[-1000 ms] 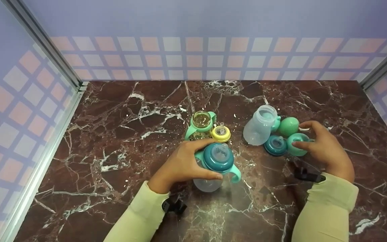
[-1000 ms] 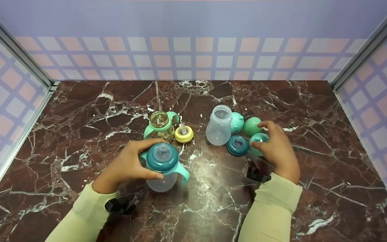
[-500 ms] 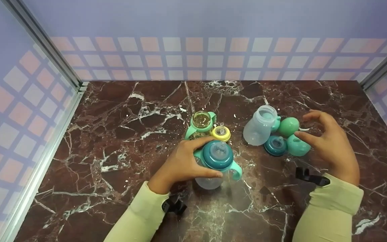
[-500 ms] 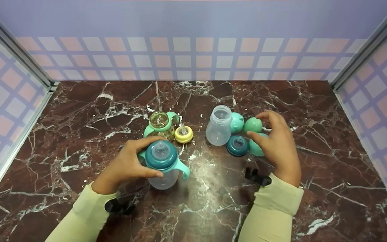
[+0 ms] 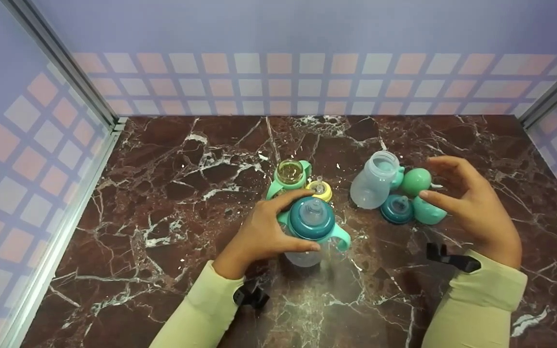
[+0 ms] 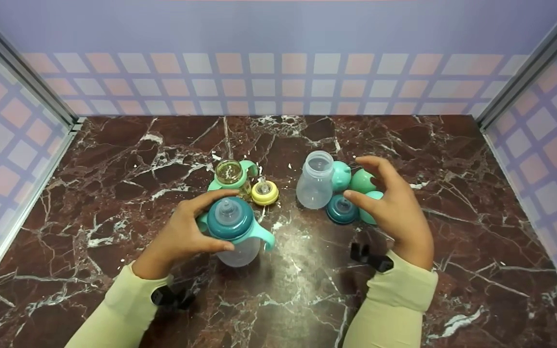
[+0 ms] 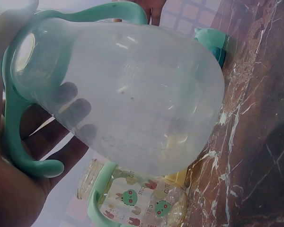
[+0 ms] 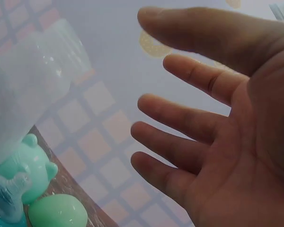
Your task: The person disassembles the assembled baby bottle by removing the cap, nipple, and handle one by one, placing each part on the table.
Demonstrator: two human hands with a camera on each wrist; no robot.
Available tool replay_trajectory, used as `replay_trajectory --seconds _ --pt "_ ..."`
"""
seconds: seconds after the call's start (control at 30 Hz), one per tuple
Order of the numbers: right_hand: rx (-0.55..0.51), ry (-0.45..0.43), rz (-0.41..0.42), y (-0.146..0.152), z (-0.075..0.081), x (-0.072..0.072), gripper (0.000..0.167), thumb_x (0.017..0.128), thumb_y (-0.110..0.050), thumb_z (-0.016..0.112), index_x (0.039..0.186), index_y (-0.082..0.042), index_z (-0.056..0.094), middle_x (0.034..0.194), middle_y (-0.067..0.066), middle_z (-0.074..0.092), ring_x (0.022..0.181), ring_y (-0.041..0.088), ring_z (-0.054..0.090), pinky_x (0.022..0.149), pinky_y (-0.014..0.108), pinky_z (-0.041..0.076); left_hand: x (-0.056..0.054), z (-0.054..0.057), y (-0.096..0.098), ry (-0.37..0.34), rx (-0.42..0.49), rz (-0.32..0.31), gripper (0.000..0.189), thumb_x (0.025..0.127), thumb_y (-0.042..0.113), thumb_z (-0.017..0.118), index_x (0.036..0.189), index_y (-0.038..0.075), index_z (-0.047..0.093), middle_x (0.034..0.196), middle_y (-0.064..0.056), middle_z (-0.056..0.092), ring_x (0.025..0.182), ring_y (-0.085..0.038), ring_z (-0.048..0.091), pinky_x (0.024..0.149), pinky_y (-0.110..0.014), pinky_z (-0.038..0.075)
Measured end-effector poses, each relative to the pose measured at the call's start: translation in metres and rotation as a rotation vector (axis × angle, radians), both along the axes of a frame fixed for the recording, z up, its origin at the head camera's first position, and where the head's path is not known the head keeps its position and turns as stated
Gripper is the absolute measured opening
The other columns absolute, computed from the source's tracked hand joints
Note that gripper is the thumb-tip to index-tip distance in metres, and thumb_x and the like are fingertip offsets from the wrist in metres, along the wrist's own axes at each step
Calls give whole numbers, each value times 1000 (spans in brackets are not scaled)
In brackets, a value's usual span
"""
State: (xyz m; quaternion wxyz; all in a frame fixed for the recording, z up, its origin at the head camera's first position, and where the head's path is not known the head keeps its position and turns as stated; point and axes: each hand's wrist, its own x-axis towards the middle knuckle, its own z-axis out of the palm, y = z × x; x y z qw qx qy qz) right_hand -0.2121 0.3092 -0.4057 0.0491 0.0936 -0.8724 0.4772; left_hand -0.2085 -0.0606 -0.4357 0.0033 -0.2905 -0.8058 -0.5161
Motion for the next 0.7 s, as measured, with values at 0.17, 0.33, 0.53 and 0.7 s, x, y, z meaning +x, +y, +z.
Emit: replay_trajectory --seconds 0.17,0.33,0.53,0.7 --pt "-20 31 54 0 2 0 57 87 -5 70 139 -9 46 136 -4 54 126 4 49 95 9 43 1 0 0 -4 -8 13 87 56 41 93 134 25 57 119 5 69 109 -6 63 98 -31 49" --pt "-79 49 113 -4 5 1 57 86 2 68 138 -4 46 137 0 55 127 7 50 99 11 42 0 -1 -1 12 -2 7 80 56 40 93 127 20 62 118 7 69 108 -6 63 98 -30 49" --pt "-117 40 174 -10 8 3 55 87 3 67 137 -3 46 140 7 51 129 10 49 100 13 42 1 1 -1 1 -2 -2 77 57 42 93 125 25 63 116 9 69 107 -5 63 98 -30 49" --pt "-56 30 179 -16 10 4 56 88 -1 68 138 -7 46 140 10 50 129 6 49 102 12 40 1 0 0 8 -6 -2 78 55 41 93 125 23 63 115 9 70 106 -5 64 98 -29 49"
